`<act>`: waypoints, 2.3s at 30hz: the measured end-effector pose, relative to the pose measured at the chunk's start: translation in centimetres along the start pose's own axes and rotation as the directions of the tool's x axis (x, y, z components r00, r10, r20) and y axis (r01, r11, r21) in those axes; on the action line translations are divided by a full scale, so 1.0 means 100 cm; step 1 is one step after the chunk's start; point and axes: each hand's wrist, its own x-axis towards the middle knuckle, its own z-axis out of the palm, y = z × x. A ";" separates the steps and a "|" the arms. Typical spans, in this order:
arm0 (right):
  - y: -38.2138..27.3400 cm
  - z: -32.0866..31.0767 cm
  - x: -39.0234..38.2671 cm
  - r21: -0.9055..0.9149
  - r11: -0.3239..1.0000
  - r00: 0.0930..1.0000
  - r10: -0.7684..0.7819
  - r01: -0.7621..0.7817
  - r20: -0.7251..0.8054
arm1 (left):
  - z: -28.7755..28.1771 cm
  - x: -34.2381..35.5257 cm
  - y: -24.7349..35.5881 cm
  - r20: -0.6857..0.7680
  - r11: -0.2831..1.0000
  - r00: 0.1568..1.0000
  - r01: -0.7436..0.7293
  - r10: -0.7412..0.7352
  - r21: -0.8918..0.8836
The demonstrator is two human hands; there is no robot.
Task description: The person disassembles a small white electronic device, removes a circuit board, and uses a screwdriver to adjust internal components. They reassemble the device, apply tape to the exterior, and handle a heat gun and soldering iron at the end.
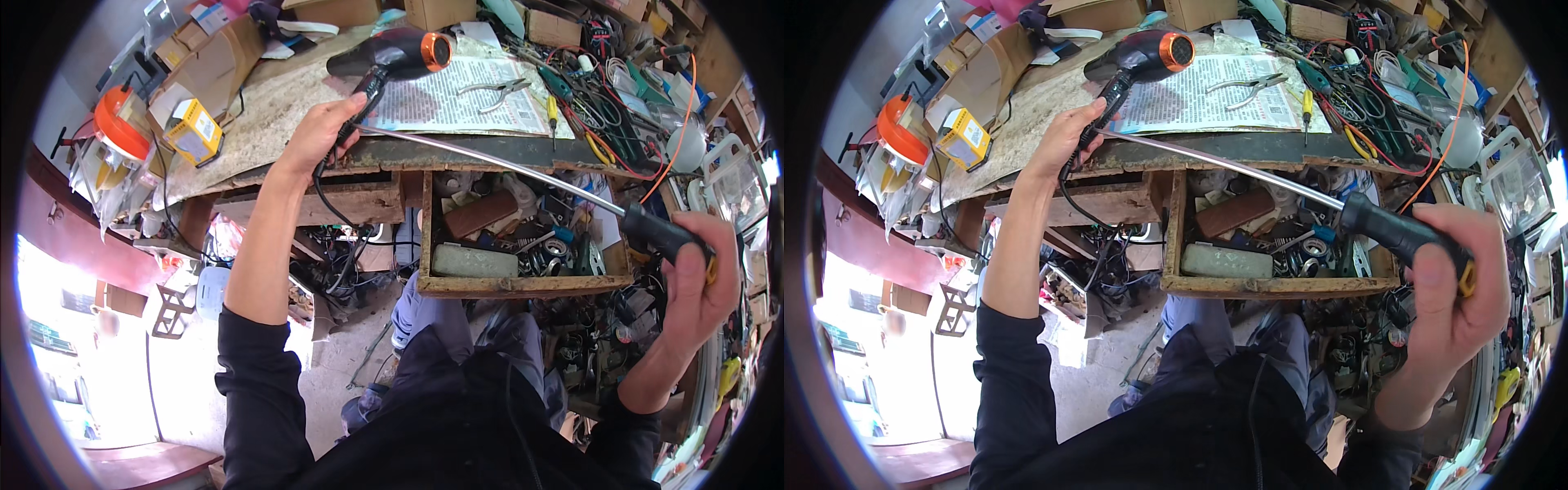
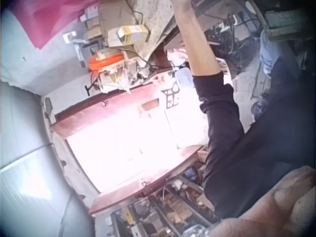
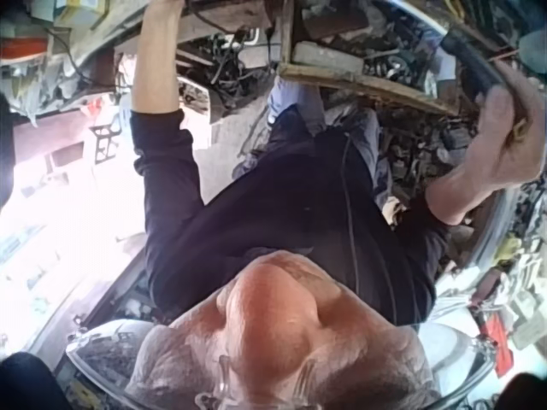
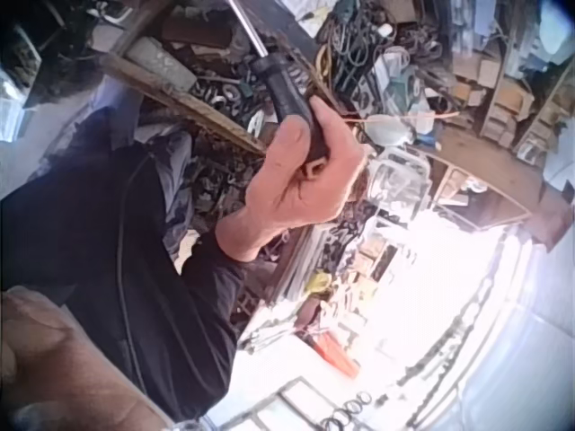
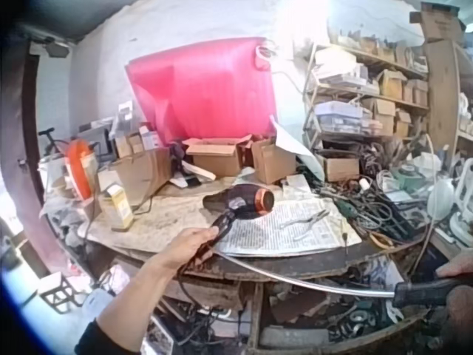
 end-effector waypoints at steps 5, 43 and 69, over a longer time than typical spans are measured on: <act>0.034 -0.007 0.017 0.173 0.848 0.823 -0.529 0.502 0.207 | 0.002 0.001 0.000 0.005 1.000 1.000 -0.013 0.013 -0.006; 0.052 0.042 -0.016 0.612 0.790 0.992 0.098 -0.031 -0.077 | -0.005 0.018 0.019 0.031 0.951 0.998 0.044 -0.056 0.305; 0.024 0.080 -0.036 0.210 0.965 0.966 -0.107 0.158 -0.237 | -0.039 0.050 -0.025 0.013 0.744 0.927 -0.309 0.375 0.593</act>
